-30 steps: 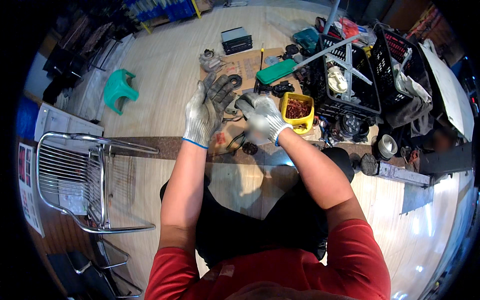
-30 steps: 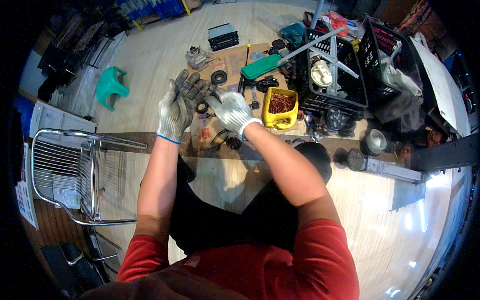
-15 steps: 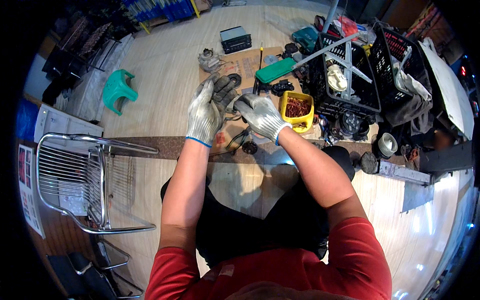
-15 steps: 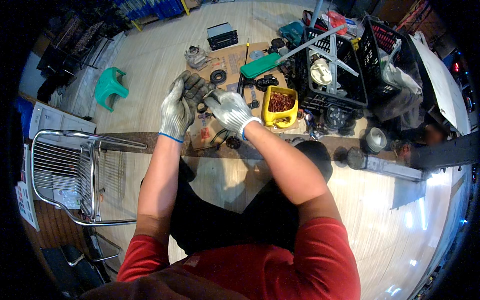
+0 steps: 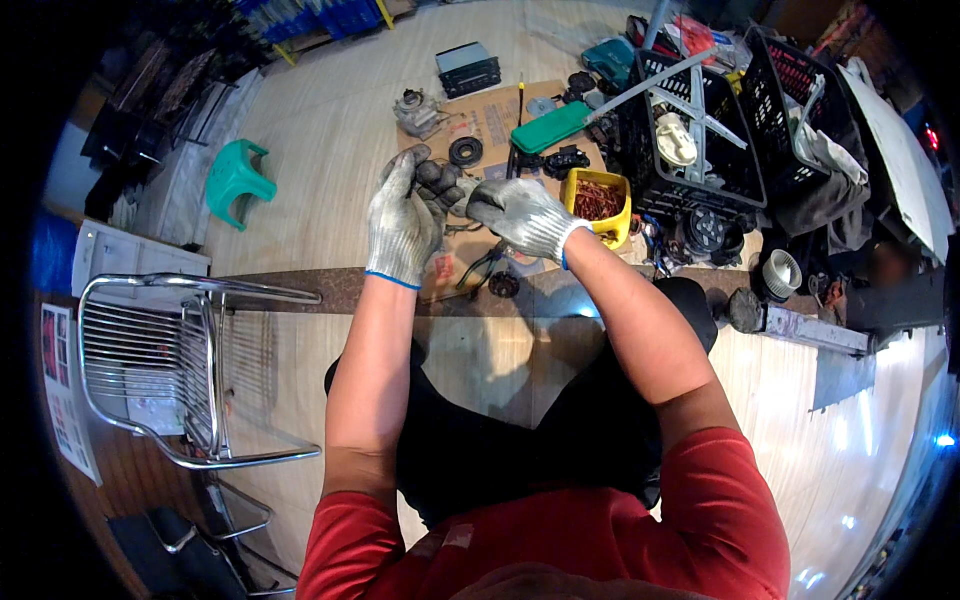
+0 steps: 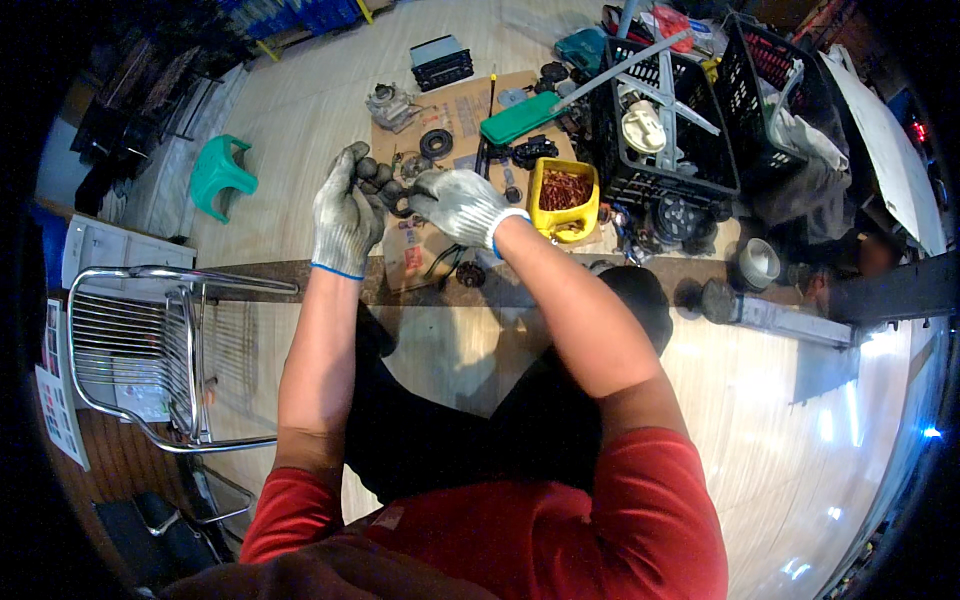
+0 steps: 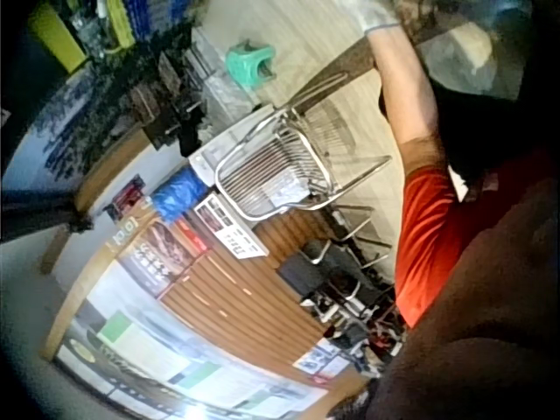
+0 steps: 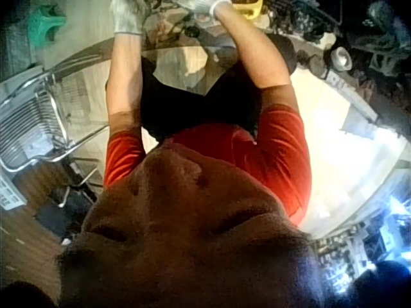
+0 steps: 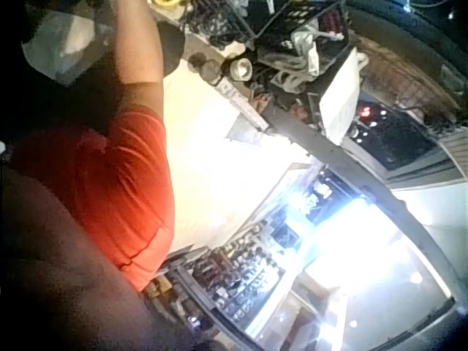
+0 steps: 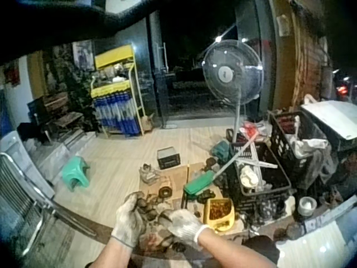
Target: The person cleans and handles various mechanical components, including a stator and small metal pieces, at a low workbench.
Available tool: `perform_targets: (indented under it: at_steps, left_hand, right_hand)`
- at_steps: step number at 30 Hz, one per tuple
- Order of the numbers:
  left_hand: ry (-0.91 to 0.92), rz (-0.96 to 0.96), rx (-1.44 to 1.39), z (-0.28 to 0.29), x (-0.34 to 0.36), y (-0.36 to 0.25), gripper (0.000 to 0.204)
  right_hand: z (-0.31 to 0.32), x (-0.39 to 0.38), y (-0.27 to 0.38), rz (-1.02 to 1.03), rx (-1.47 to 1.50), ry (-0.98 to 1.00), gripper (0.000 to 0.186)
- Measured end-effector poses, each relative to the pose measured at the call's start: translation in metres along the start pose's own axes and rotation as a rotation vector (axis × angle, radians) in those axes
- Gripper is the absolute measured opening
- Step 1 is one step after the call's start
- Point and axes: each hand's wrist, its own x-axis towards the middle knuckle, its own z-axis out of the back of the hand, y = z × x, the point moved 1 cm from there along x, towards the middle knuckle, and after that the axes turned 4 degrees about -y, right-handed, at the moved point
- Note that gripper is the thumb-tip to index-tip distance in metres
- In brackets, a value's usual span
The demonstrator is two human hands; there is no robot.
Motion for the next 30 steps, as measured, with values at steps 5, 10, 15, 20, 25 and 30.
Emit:
perform_targets:
  at_steps: [5,10,15,20,25,30]
  left_hand:
    - [0.101,0.041,0.259,0.001,-0.004,-0.009,0.022]
    - [0.256,0.192,0.512,-0.015,-0.021,-0.016,0.031]
    - [0.247,0.195,1.053,-0.018,-0.025,-0.003,0.033]
    - [0.264,0.063,1.29,-0.026,-0.025,0.005,0.035]
    - [0.169,-0.059,1.379,-0.033,-0.025,0.01,0.035]
    - [-0.025,0.004,1.077,-0.006,-0.008,0.022,0.033]
  right_hand:
    - [0.022,0.001,0.005,-0.129,-0.132,0.065,0.029]
    - [0.038,-0.002,-0.005,-0.149,-0.144,0.038,0.026]
    - [0.045,-0.003,-0.008,-0.195,-0.253,0.047,0.034]
    - [0.042,-0.002,0.005,-0.203,-0.238,0.006,0.034]
    - [0.044,-0.004,0.012,-0.191,-0.141,-0.064,0.033]
    - [0.036,-0.005,0.015,-0.122,-0.044,-0.113,0.034]
